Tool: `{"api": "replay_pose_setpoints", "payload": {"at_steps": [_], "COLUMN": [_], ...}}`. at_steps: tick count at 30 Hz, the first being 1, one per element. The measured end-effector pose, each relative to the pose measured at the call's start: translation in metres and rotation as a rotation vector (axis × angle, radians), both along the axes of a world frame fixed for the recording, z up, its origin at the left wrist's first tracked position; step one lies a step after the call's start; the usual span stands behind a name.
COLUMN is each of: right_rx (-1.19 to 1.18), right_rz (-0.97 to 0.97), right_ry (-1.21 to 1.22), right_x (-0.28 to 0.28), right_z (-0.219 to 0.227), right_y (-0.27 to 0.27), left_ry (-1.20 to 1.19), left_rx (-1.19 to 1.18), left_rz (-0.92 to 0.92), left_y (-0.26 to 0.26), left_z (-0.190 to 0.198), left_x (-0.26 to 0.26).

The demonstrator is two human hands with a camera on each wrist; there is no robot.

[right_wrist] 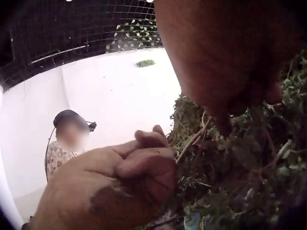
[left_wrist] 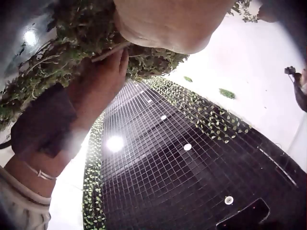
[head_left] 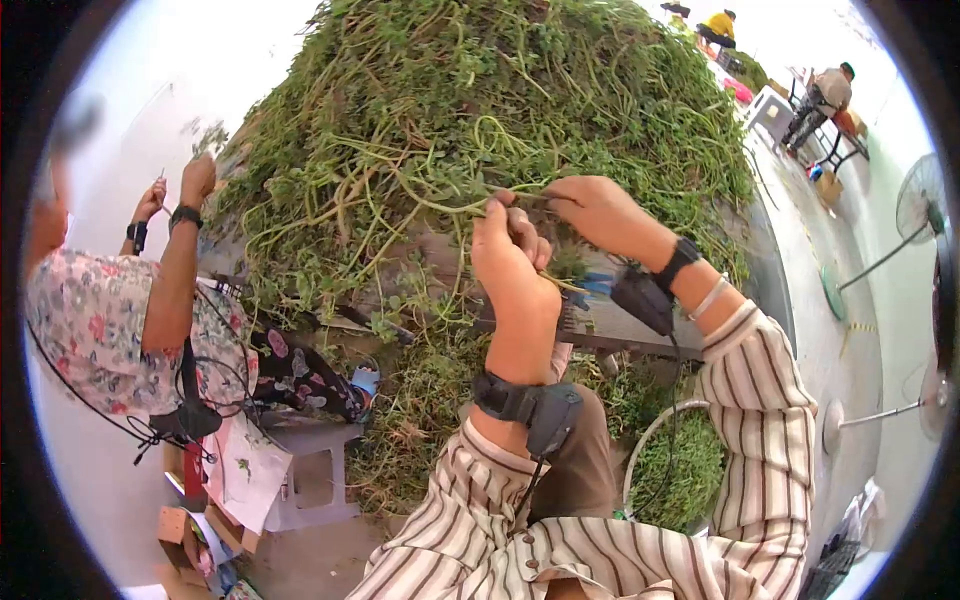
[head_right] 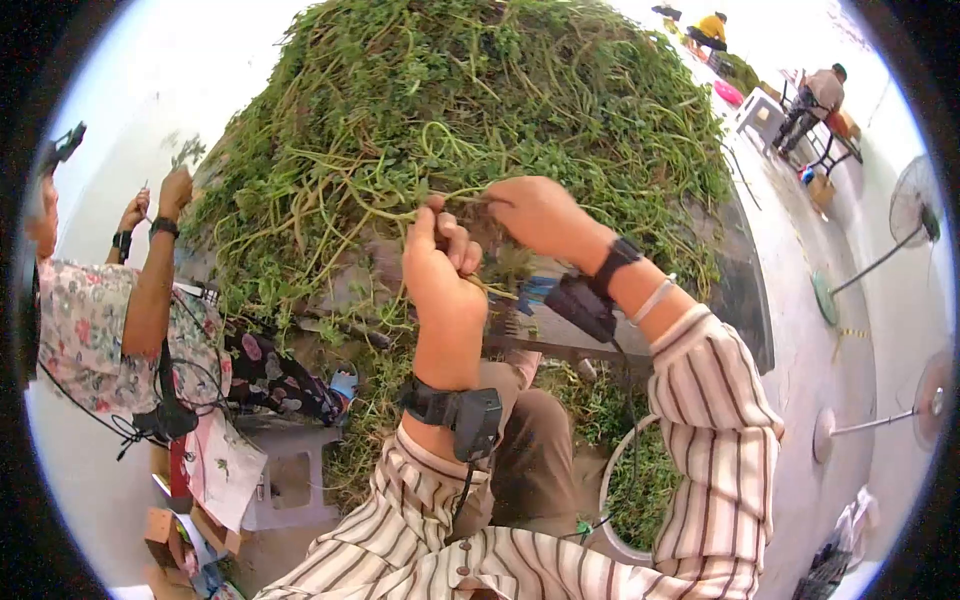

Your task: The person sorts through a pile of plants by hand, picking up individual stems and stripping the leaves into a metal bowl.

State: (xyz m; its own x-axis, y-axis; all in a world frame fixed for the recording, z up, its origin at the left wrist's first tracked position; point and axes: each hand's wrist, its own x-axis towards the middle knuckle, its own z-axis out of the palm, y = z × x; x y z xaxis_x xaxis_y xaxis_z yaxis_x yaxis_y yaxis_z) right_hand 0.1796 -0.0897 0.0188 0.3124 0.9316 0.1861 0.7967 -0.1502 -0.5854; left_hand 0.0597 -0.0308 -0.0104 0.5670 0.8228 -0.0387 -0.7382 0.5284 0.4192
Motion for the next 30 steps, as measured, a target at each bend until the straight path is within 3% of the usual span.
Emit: {"api": "replay_pose_setpoints", "payload": {"at_steps": [2,6,16,22,24,25,30], "right_rx": [0.115,0.102,-0.012,0.032,0.17,0.158,0.4], "right_rz": [-0.033,-0.033,0.031,0.113,0.107,0.04,0.085], "right_ry": [-0.115,-0.349,-0.073,-0.117,-0.266,-0.215,-0.39], "right_x": [0.006,0.003,-0.012,-0.016,-0.012,-0.013,0.013], "right_z": [0.004,0.024,0.01,0.008,0.017,0.022,0.001], "right_y": [-0.005,-0.005,-0.01,-0.009,-0.004,-0.001,0.021], "left_ry": [0.055,0.09,0.186,0.15,0.168,0.172,0.113], "left_rx": [-0.034,0.001,-0.215,-0.205,-0.23,-0.204,-0.28], "left_rz": [-0.026,-0.002,-0.02,-0.085,-0.069,-0.075,-0.073], "left_y": [0.001,0.006,0.013,0.01,0.014,0.013,0.014], "left_z": [0.0,-0.009,-0.022,-0.023,-0.024,-0.022,-0.02], "left_x": [0.0,0.003,0.021,0.017,0.019,0.016,0.016]}}
